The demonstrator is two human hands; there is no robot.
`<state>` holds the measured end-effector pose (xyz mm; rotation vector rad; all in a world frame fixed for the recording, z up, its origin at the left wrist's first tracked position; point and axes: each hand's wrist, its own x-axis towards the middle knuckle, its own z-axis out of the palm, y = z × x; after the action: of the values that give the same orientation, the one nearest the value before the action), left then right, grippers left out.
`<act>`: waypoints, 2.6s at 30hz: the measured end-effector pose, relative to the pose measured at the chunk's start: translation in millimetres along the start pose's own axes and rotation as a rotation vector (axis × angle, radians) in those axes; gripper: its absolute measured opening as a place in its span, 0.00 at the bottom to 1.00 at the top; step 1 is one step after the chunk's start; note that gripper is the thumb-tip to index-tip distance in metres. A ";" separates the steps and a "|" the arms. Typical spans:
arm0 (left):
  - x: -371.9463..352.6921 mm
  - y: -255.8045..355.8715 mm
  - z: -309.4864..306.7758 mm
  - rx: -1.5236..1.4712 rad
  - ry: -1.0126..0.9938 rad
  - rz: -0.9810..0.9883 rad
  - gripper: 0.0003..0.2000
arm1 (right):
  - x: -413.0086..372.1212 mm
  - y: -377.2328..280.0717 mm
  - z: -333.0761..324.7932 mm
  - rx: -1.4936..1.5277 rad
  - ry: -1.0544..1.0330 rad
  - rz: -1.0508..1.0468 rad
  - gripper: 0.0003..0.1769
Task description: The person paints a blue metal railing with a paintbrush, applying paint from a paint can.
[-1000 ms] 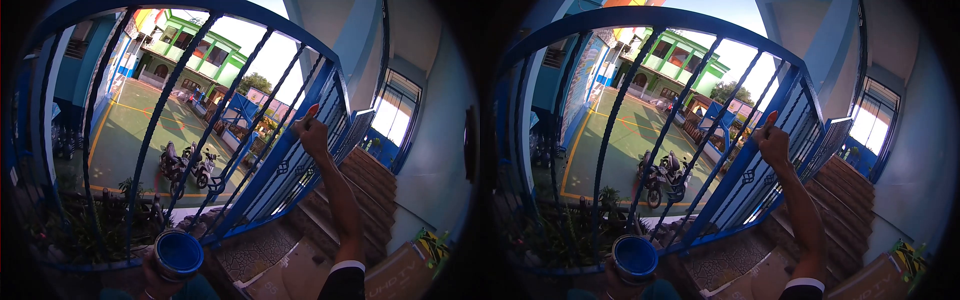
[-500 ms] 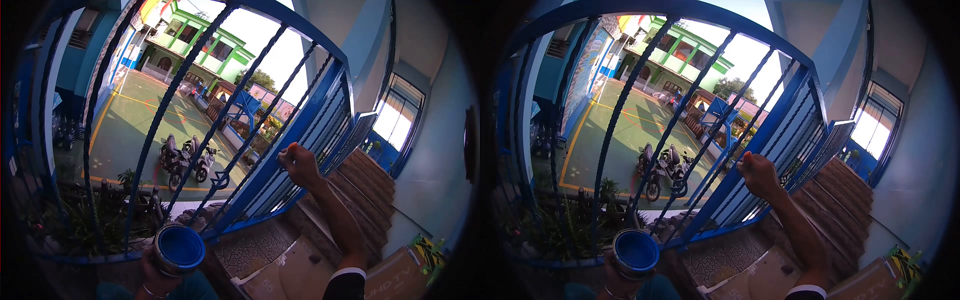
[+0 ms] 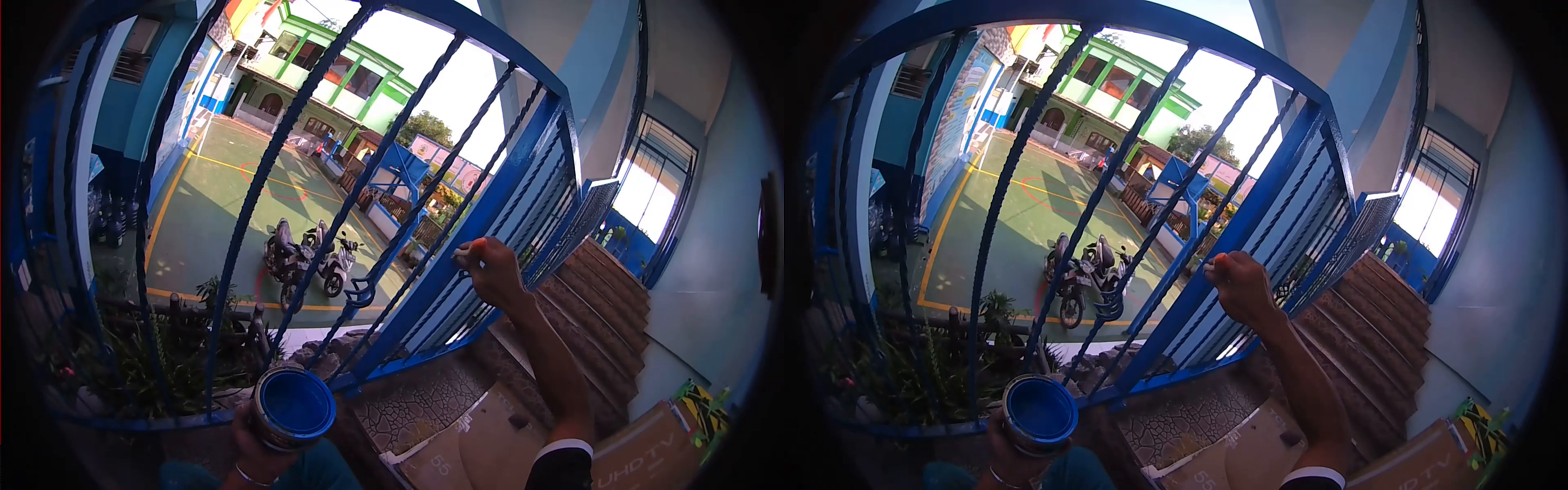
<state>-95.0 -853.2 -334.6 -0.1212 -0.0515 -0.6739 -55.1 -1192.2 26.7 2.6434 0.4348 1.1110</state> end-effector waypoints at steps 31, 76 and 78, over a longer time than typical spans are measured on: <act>0.8 8.3 -21.9 -0.071 0.050 0.024 0.44 | 6.3 4.2 40.4 -0.553 0.238 -0.276 0.17; -4.8 3.9 -35.2 0.106 0.069 0.084 0.44 | -79.6 -42.2 105.6 -0.301 0.147 -0.203 0.17; -4.8 4.6 -33.5 0.097 0.070 0.091 0.43 | -106.2 -48.3 128.8 -0.192 0.047 -0.189 0.15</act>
<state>-95.6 -851.0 -368.7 -0.0069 -0.0112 -0.5832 -41.2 -1199.3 -146.4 2.3610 0.5454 1.0978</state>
